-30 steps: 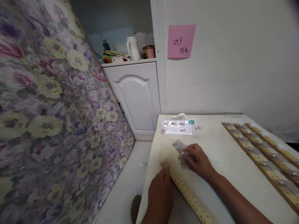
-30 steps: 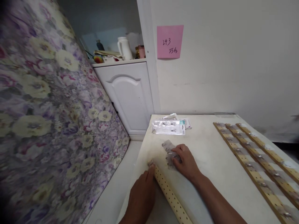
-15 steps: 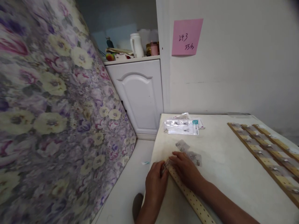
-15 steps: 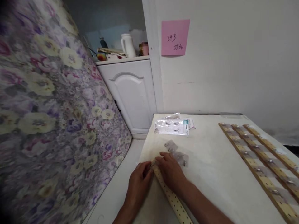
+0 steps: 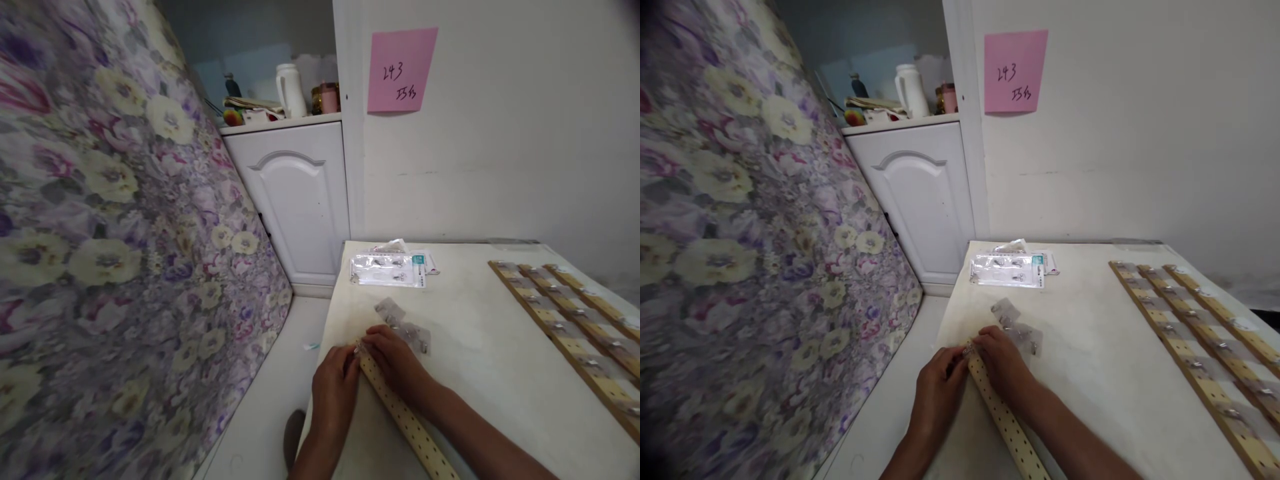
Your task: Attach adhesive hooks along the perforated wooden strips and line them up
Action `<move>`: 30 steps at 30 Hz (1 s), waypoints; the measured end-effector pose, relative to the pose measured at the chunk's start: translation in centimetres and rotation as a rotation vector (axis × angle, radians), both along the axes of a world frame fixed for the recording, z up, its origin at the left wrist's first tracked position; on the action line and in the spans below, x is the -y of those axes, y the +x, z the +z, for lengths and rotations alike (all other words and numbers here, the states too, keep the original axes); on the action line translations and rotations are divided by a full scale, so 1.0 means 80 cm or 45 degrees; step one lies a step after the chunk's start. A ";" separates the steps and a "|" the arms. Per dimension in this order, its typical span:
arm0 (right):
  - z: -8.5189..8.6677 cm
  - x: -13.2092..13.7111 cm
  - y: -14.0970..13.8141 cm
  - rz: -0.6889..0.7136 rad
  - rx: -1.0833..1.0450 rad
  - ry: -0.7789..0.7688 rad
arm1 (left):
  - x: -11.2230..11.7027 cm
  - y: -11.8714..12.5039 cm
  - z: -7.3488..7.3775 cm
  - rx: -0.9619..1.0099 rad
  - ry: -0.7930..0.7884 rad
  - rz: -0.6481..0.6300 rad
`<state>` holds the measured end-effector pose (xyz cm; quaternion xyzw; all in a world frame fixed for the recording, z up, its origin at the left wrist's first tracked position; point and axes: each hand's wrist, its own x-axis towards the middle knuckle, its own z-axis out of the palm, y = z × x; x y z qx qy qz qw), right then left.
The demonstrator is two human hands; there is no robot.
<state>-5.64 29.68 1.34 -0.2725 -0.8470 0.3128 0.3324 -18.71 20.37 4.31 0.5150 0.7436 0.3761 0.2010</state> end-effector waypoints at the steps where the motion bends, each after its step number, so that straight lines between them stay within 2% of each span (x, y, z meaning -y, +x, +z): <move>1: 0.000 -0.001 0.000 0.003 -0.005 -0.007 | 0.000 0.000 0.000 0.009 0.006 -0.001; 18: -0.011 -0.008 0.002 0.018 -0.075 -0.034 | -0.003 -0.005 -0.006 0.160 -0.004 0.082; 23: -0.009 -0.007 0.002 0.042 -0.075 -0.024 | 0.011 -0.007 -0.003 -0.099 0.004 0.018; 30: -0.003 -0.004 0.002 0.036 -0.062 -0.025 | 0.031 0.003 -0.006 -0.582 -0.315 -0.110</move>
